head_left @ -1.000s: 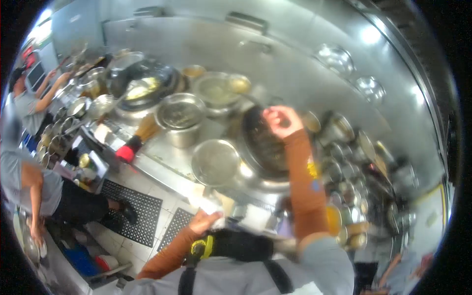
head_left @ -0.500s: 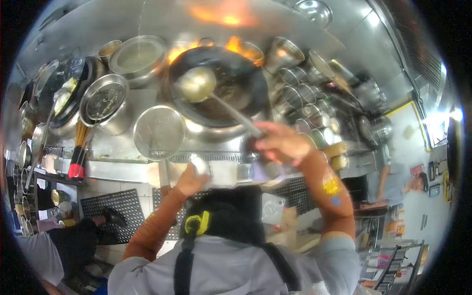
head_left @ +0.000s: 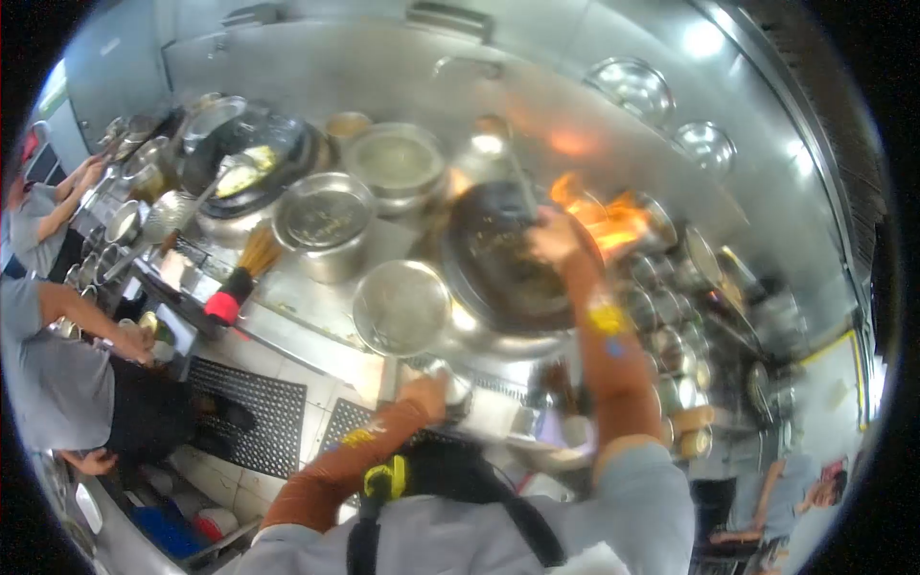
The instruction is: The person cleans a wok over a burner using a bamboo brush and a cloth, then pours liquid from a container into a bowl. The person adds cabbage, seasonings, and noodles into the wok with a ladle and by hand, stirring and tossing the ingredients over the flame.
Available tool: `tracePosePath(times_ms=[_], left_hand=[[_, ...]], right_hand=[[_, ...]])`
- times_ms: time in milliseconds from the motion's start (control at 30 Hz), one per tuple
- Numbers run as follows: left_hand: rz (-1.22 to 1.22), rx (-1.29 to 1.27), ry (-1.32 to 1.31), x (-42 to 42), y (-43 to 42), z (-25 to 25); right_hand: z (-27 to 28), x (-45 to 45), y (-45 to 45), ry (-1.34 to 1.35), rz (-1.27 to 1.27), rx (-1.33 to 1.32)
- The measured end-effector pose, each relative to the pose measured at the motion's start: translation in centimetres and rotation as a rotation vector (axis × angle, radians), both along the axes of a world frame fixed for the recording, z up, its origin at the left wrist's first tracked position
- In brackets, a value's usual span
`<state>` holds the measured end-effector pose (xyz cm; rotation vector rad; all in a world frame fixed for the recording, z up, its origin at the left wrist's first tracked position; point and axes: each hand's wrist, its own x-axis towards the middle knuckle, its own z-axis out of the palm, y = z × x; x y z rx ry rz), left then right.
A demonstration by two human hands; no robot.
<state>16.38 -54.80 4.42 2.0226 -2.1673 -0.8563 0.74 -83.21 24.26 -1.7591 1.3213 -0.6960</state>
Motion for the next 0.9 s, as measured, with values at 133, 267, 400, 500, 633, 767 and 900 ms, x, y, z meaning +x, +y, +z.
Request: tracePosePath(times_ms=[133, 267, 400, 500, 633, 767, 900], left_hand=[[0.100, -0.147, -0.137, -0.3, 0.3, -0.6], [0.069, -0.172, -0.347, -1.0, 0.9, -5.2], [0.075, -0.119, -0.263, -1.1, 0.7, -5.0], [0.146, -0.016, -0.190, -2.0, 1.2, -2.6], [0.077, 0.023, -0.358, -2.9, 1.4, -2.5], [-0.002, 0.004, -0.379, -6.5, 1.1, 7.2], [-0.217, -0.372, 0.206, -14.3, 1.1, 7.0]], right_hand=[[-4.0, 11.7, -3.5, 0.012, -0.042, -0.023], [-6.9, 17.6, -3.6, -0.157, -0.045, 0.245], [-5.6, 16.5, -5.0, -0.946, 0.033, 0.902], [-4.1, 13.3, -5.8, -1.122, 0.083, 1.159], [0.4, 6.4, -4.0, -1.201, 0.251, 1.198], [2.8, -1.4, -1.0, -1.215, 0.337, 1.180], [6.0, -8.9, 6.5, -1.134, 0.222, 0.995]])
